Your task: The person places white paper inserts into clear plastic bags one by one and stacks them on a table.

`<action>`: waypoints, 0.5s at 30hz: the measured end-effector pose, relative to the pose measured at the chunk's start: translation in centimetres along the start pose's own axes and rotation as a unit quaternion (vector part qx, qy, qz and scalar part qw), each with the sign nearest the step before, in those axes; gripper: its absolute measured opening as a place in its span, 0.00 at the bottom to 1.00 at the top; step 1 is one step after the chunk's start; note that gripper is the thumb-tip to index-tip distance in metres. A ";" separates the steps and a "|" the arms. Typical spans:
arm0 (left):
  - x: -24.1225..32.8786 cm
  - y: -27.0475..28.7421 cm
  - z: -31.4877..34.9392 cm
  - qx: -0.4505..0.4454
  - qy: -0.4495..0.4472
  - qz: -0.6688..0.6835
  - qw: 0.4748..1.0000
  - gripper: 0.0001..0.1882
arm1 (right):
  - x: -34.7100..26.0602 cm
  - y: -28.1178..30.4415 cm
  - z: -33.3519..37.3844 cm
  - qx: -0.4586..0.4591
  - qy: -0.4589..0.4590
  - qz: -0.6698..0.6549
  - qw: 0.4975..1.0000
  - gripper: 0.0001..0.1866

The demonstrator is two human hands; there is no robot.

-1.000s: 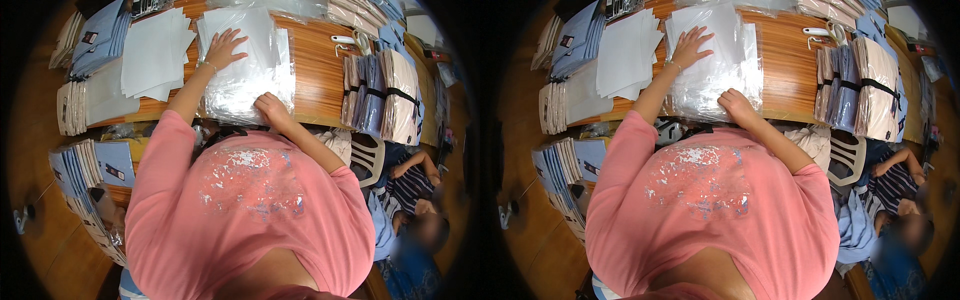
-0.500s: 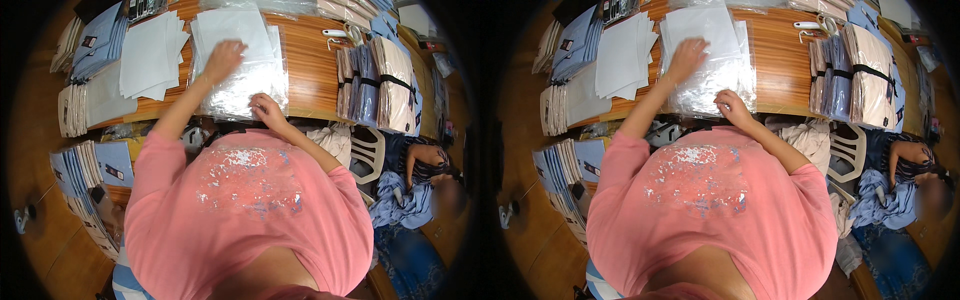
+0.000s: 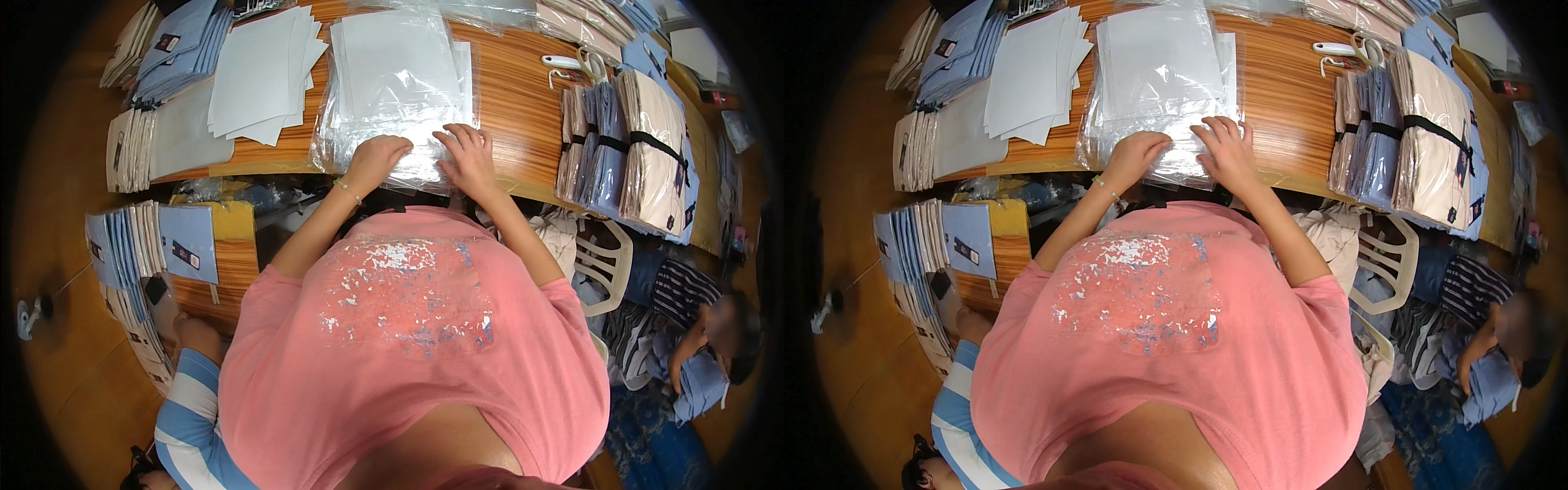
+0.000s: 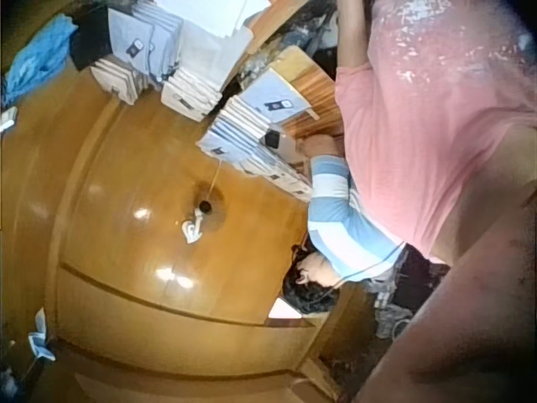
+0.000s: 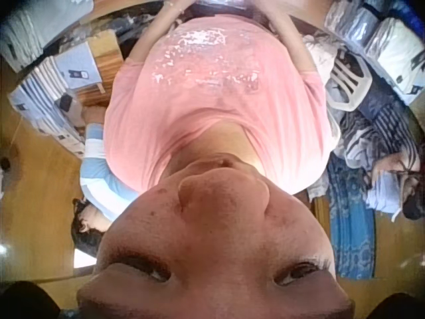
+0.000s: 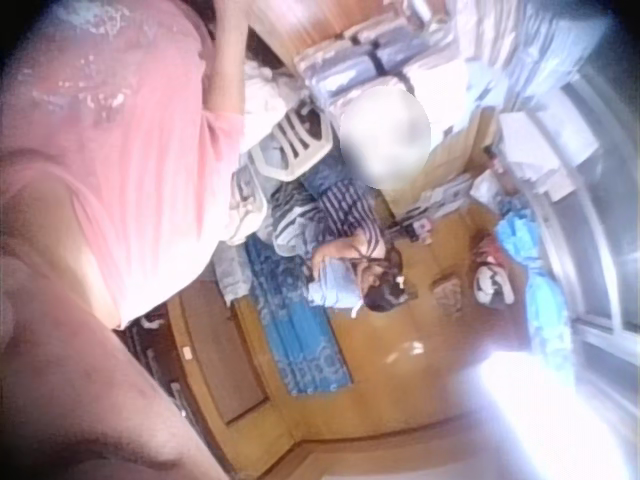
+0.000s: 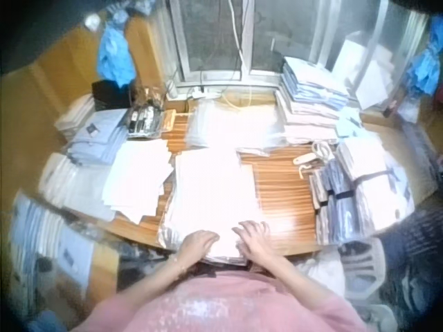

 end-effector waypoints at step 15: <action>-0.7 1.8 3.8 0.023 -0.028 -0.094 0.995 0.16 | 4.4 0.0 1.3 -0.038 0.023 -0.099 0.994 0.16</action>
Point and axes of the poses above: each hand's wrist, its own z-axis away from the middle knuckle, its own y-axis out of the back of the hand, x = y × z, the point moved 3 cm from there along -z, towards the middle knuckle, and after that the axes turned 1 degree about -x, right-handed, at the moved point
